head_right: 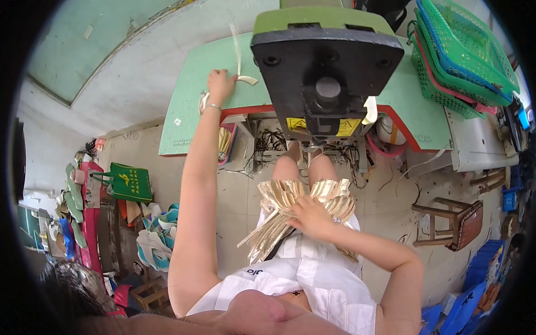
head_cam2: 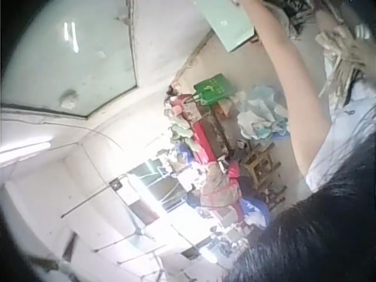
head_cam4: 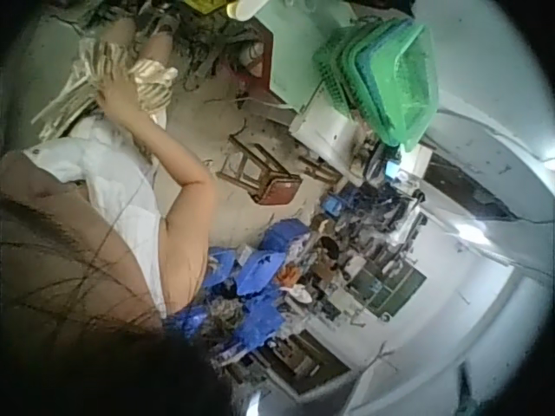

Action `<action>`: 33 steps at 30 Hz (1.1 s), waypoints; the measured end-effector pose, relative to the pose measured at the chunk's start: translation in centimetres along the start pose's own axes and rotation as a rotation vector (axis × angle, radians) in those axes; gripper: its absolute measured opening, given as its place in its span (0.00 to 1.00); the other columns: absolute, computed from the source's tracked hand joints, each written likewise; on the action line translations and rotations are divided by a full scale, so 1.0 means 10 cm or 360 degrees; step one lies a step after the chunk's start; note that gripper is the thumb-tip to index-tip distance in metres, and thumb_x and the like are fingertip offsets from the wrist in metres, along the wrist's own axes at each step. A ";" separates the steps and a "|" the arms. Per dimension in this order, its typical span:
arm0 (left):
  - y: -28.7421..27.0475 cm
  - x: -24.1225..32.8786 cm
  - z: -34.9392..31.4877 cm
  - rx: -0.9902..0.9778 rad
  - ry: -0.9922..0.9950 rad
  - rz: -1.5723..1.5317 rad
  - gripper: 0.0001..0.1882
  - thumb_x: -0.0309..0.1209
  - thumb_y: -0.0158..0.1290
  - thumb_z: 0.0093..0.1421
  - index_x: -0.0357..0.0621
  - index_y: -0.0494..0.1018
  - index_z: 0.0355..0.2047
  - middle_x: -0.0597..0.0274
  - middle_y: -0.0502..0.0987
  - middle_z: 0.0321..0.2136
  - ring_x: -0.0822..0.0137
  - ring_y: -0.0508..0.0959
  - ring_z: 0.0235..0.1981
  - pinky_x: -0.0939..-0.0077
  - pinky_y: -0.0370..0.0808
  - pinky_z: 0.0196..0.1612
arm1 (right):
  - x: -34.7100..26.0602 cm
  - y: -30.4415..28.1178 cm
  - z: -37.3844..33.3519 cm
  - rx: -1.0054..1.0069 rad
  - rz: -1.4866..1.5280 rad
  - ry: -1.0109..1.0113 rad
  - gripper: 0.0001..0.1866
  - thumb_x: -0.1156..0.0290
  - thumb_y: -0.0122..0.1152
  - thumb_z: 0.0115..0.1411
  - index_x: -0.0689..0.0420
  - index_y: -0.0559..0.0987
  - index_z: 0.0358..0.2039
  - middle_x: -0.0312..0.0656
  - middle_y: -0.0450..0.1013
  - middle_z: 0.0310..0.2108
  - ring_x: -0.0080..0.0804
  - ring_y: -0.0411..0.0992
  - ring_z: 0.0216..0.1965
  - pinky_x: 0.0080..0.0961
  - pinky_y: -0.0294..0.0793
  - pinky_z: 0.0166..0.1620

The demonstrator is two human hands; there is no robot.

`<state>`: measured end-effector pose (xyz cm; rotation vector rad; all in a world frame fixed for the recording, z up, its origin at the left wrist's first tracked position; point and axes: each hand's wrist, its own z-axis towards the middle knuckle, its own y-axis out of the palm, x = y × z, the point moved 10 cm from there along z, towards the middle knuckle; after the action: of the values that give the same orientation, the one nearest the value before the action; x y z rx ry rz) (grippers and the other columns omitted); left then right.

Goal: The person feeds gold-colored cords into a green machine, pressing a lever to process each cord. They handle the cords one at a time, placing the processed items on the table to the left.

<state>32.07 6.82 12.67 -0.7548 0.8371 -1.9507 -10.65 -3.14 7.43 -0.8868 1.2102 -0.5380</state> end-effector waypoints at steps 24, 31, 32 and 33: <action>-1.63 2.10 -2.24 -0.1963 -0.0145 -0.1970 0.08 0.32 0.53 0.58 0.40 0.77 0.30 0.68 0.73 0.20 0.80 0.67 0.22 0.83 0.63 0.24 | 0.02 -1.31 0.06 -0.0159 0.0912 0.0140 0.10 0.66 0.59 0.57 0.60 0.78 0.32 0.40 0.72 0.22 0.27 0.69 0.23 0.23 0.68 0.28; -1.52 2.60 -2.09 -0.1503 -0.0251 -0.2112 0.16 0.35 0.48 0.63 0.36 0.76 0.24 0.71 0.70 0.19 0.82 0.62 0.19 0.87 0.58 0.23 | 0.36 -2.26 0.53 -0.0686 0.0301 0.0203 0.10 0.62 0.65 0.50 0.51 0.82 0.31 0.34 0.75 0.24 0.23 0.71 0.28 0.22 0.69 0.33; -1.45 2.62 -2.11 -0.1509 -0.0372 -0.2131 0.17 0.35 0.48 0.63 0.36 0.76 0.23 0.71 0.69 0.19 0.82 0.62 0.19 0.87 0.57 0.23 | 0.31 -2.34 0.60 -0.0747 0.0188 0.0306 0.11 0.62 0.66 0.49 0.54 0.81 0.30 0.35 0.75 0.24 0.23 0.71 0.27 0.22 0.69 0.33; -1.45 2.69 -2.14 -0.1559 -0.0612 -0.2425 0.18 0.35 0.47 0.64 0.37 0.76 0.22 0.71 0.69 0.18 0.83 0.60 0.18 0.87 0.55 0.22 | 0.25 -2.41 0.66 -0.0816 0.0073 0.0404 0.12 0.62 0.67 0.49 0.57 0.80 0.29 0.36 0.75 0.24 0.24 0.71 0.27 0.22 0.70 0.32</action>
<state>-3.04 -5.18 16.40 -2.8790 1.0566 -2.2607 -1.33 -16.83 26.37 -1.2439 1.6355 -0.3089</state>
